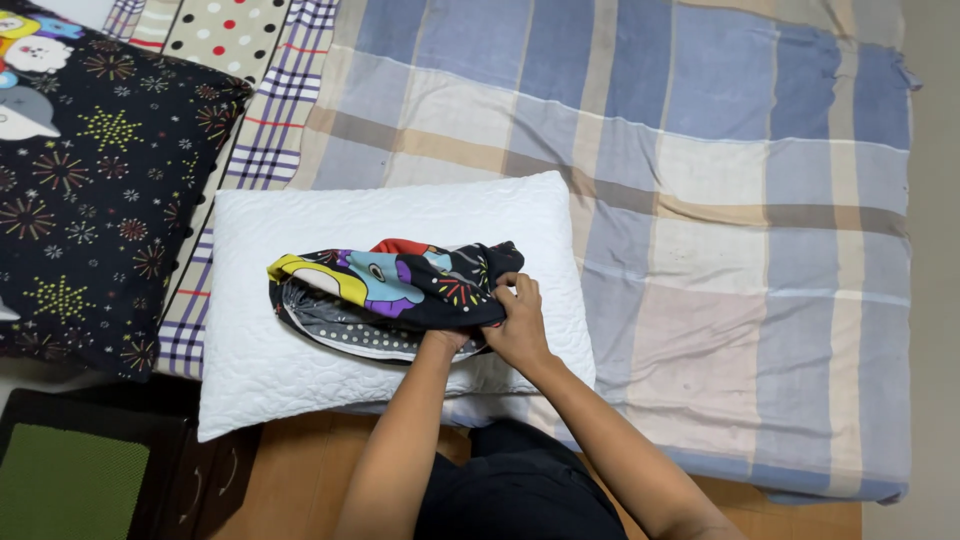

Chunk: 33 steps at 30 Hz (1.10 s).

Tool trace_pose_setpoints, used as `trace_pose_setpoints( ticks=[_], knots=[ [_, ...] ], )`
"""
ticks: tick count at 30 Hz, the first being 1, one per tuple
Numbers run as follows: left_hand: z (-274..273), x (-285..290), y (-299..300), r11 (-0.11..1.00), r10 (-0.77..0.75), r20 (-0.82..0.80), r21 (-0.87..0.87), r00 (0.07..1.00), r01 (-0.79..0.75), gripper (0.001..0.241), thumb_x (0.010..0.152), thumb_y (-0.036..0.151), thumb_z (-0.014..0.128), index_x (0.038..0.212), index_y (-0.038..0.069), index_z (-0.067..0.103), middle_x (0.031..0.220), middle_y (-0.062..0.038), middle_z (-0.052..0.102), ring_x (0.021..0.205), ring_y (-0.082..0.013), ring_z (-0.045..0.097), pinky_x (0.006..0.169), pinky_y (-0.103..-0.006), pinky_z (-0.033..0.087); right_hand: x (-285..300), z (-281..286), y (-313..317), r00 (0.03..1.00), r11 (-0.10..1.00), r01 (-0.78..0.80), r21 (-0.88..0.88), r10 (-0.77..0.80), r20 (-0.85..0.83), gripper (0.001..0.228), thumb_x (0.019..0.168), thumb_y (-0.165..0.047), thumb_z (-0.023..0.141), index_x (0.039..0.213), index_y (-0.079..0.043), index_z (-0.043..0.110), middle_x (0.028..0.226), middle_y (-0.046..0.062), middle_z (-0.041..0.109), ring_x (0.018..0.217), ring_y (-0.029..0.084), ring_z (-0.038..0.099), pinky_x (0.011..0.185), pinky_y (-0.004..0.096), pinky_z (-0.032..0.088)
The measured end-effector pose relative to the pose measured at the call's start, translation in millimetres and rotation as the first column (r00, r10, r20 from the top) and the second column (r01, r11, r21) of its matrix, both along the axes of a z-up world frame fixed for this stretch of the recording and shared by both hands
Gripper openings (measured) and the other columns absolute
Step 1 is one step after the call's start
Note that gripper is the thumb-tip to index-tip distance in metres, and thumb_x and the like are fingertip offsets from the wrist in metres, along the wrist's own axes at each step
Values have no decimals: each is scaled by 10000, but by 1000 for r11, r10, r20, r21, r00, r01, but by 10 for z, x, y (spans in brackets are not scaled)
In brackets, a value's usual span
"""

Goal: The recorder puts a character-printed pillowcase onto a pillow on a bed.

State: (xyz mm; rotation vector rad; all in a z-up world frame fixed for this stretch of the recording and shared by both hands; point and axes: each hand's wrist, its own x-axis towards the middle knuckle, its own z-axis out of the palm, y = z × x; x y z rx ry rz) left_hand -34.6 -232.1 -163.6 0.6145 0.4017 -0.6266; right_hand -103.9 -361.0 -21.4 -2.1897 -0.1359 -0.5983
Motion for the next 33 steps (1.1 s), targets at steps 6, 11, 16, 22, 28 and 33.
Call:
trace_pose_setpoints(
  ticks=[6,11,16,22,28,33],
  knots=[
    [67,5,82,998,38,-8,51,999,-37,384,1014,341,454,1285,100,582,1140,-65,670,974,-184,662,844,-335,568,-104,-290,27,899,903,-172,393,307,-312,181,842,-40,707,1005,-22,631,818,117,676,764,206,676,707,308,533],
    [79,31,28,995,70,-11,76,997,-69,365,1015,320,464,1281,105,591,1151,-58,675,978,-169,667,839,-324,570,-111,-147,-38,826,816,-247,523,459,-326,231,855,-24,705,1062,-34,603,816,91,666,770,111,624,702,274,519],
    [94,28,-96,991,82,-16,107,996,-80,347,1015,298,474,1277,110,600,1162,-52,680,981,-153,672,834,-313,573,-139,-133,-25,785,779,-393,489,561,-263,278,815,0,723,1072,-35,623,839,92,680,788,120,636,724,276,530],
    [134,18,-124,981,115,-20,159,993,-110,325,1015,269,486,1272,117,613,1177,-43,686,986,-133,680,828,-299,576,-20,-242,73,950,938,-163,306,233,-208,272,811,-13,765,1050,-34,638,949,143,675,868,262,691,789,318,551],
    [18,-55,56,968,147,-23,209,989,-139,308,1015,244,497,1268,122,623,1189,-36,692,990,-116,686,823,-288,580,306,-346,53,996,980,6,198,13,-93,588,646,-29,802,1204,22,625,1117,260,631,1000,389,643,842,375,523],
    [486,-127,695,494,-265,134,869,955,16,233,952,128,628,1159,57,709,1158,-130,772,1047,-244,748,873,-362,590,430,-643,-40,815,913,295,281,-87,-573,295,806,-40,694,1096,-41,746,855,141,756,780,233,731,722,322,553]
  ],
)
